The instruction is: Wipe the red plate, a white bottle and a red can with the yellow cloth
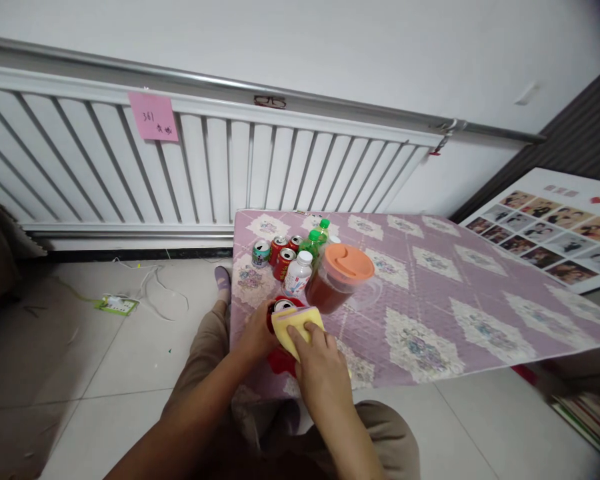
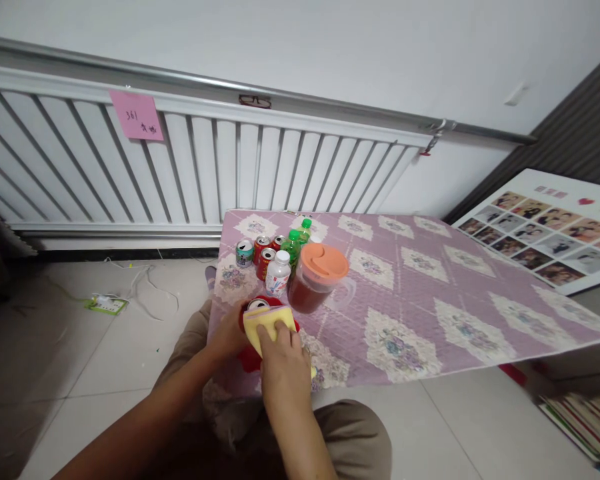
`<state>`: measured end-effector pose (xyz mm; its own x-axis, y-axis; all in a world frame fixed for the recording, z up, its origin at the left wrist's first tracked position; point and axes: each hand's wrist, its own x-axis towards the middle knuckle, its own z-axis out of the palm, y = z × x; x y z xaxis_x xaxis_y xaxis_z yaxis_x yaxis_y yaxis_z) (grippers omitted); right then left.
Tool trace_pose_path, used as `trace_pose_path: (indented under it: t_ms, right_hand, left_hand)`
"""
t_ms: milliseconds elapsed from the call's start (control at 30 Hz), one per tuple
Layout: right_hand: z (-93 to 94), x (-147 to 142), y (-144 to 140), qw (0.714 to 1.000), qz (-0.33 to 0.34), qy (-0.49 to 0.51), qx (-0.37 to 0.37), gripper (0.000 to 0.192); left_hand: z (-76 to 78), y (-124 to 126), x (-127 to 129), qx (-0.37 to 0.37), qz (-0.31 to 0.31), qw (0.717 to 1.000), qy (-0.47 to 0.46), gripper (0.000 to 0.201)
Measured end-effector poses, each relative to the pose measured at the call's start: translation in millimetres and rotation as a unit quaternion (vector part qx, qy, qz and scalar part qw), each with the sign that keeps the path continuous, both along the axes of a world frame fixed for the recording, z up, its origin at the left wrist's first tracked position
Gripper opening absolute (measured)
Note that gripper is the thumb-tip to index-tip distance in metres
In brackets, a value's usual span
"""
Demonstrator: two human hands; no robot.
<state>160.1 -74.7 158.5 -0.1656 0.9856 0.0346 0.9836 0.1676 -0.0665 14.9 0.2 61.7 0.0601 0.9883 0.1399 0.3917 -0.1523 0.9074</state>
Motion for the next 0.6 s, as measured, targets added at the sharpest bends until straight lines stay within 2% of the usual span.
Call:
trace_pose_path:
  t_ms: [67, 267, 433, 600]
  right_hand:
    - [-1.2, 11.4, -0.2, 1.0, -0.011, 0.003, 0.0, 0.057]
    - [-2.7, 36.1, 6.1, 0.997, -0.073, 0.009, 0.031, 0.058]
    - [-1.2, 25.5, 19.9, 0.995, -0.065, 0.036, 0.07, 0.061]
    - [-4.3, 10.4, 24.4, 0.997, -0.061, 0.037, 0.03, 0.062]
  left_hand:
    - [-1.4, -0.7, -0.5, 0.0, 0.0, 1.0, -0.01, 0.073]
    - [0.4, -2.6, -0.5, -0.004, 0.011, 1.0, -0.003, 0.069]
    - [2.7, -3.6, 0.4, -0.002, 0.011, 1.0, -0.002, 0.069]
    - [0.3, -3.4, -0.3, 0.003, 0.006, 1.0, 0.009, 0.069]
